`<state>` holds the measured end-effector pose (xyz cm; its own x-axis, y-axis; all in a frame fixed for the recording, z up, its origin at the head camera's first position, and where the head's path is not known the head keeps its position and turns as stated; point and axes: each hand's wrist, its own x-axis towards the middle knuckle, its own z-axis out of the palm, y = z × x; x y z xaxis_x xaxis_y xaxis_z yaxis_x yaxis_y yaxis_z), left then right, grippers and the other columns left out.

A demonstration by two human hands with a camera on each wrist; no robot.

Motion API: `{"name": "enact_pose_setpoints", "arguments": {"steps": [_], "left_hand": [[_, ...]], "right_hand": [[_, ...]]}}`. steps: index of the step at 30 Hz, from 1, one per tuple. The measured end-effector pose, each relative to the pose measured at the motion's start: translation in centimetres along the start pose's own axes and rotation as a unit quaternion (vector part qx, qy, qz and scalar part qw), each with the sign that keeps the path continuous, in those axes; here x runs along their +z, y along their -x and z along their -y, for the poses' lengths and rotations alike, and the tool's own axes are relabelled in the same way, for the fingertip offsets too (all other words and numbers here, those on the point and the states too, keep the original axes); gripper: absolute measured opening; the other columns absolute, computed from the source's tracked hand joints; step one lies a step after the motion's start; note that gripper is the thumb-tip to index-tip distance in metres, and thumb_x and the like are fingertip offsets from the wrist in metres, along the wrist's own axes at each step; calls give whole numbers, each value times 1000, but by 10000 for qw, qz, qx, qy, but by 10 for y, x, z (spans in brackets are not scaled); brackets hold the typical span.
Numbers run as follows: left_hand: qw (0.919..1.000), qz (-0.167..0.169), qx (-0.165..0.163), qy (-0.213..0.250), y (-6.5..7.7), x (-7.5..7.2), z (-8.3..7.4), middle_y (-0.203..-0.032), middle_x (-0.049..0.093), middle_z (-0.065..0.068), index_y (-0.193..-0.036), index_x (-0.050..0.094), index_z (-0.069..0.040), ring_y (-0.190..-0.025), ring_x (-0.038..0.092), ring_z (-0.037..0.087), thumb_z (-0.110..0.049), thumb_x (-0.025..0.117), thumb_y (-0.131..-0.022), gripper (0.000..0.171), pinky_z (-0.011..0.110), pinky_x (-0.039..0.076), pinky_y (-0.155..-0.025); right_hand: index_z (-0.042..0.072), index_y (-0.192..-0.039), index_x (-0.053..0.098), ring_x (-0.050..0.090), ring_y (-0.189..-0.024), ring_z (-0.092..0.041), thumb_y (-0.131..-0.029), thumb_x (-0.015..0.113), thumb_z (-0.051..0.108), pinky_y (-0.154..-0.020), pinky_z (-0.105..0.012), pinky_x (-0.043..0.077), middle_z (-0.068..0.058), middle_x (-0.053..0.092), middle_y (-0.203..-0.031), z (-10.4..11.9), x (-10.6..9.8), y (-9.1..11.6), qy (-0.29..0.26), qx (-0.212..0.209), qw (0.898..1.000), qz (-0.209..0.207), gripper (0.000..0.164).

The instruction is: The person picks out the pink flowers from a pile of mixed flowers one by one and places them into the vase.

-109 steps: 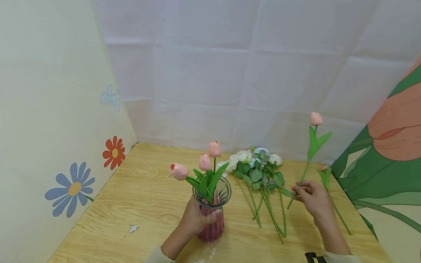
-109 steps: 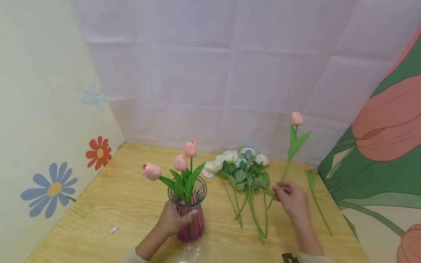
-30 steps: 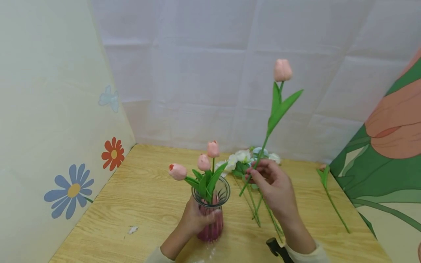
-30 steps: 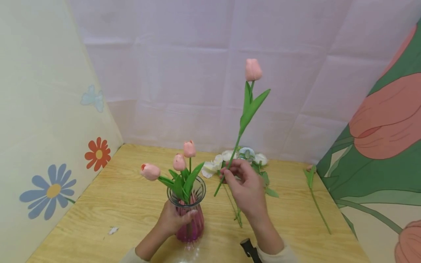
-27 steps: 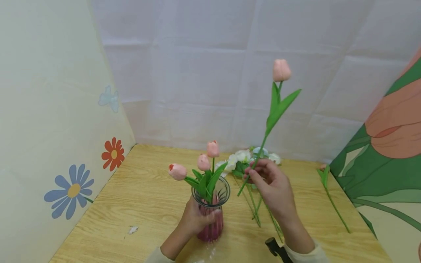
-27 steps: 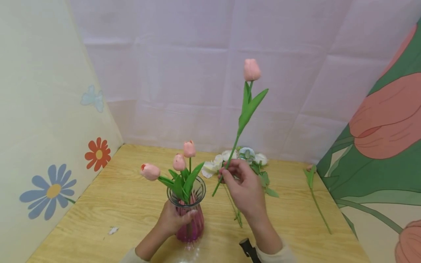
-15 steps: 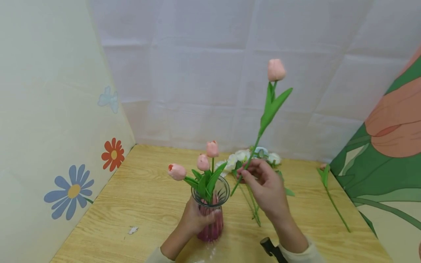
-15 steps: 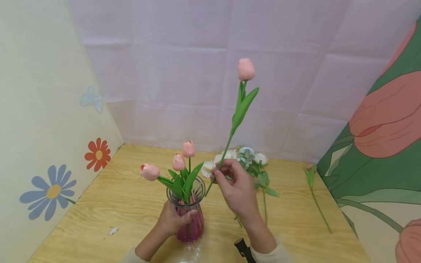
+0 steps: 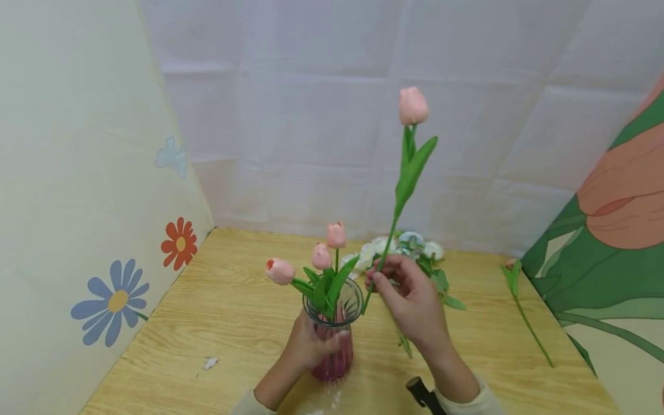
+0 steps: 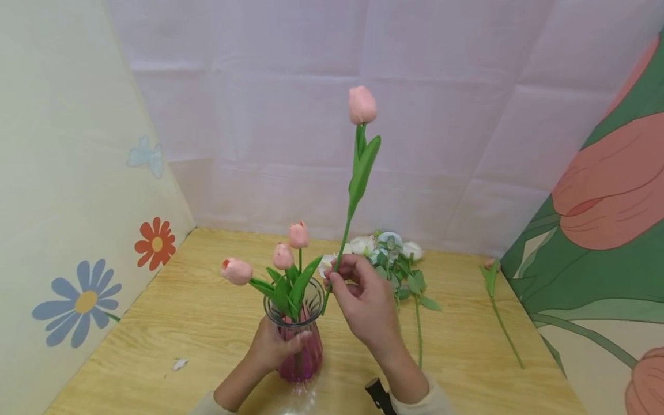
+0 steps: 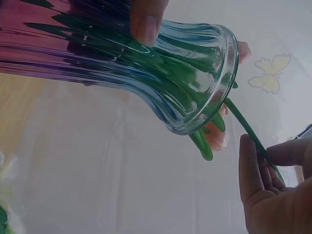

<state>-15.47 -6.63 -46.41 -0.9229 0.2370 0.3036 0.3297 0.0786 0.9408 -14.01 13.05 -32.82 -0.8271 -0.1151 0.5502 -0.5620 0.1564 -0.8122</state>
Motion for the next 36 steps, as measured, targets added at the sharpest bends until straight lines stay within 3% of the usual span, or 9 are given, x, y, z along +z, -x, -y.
{"name": "enact_pose_setpoints", "arguments": {"steps": [8, 17, 27, 36], "left_hand": [[9999, -91, 75, 40, 0, 1, 3, -128, 63, 2, -141, 40, -15, -119, 62, 20, -22, 84, -78, 77, 37, 48, -108], [9999, -83, 59, -42, 0, 1, 0, -130, 63, 6, -142, 40, -16, -119, 61, 20, -24, 83, -79, 77, 38, 48, -108], [10000, -59, 66, 42, 0, 0, 1, -127, 63, 2, -142, 39, -15, -116, 62, 18, -24, 83, -79, 77, 35, 50, -106], [9999, -17, -105, 31, 0, 0, 1, -130, 61, 3, -143, 37, -18, -119, 61, 18, -24, 82, -80, 77, 38, 48, -109]], "right_hand": [[-8, -108, 59, 70, -88, -20, -93, 62, -9, -77, -32, 63, -19, 67, -98, 2, 4, -2, -56, -38, 10000, 53, 15], [-8, -106, 60, 70, -86, -25, -91, 63, -12, -75, -31, 63, -17, 67, -96, -5, 8, -1, 1, -313, 9994, 131, 16], [1, -102, 63, 71, -82, -23, -88, 68, -11, -71, -28, 63, -9, 72, -92, -10, 16, 4, 707, -470, 9963, 111, 19], [5, -102, 64, 71, -84, -13, -86, 72, -8, -71, -24, 62, -1, 73, -92, -13, 22, 9, 1475, -845, 9854, 108, 22]]}}
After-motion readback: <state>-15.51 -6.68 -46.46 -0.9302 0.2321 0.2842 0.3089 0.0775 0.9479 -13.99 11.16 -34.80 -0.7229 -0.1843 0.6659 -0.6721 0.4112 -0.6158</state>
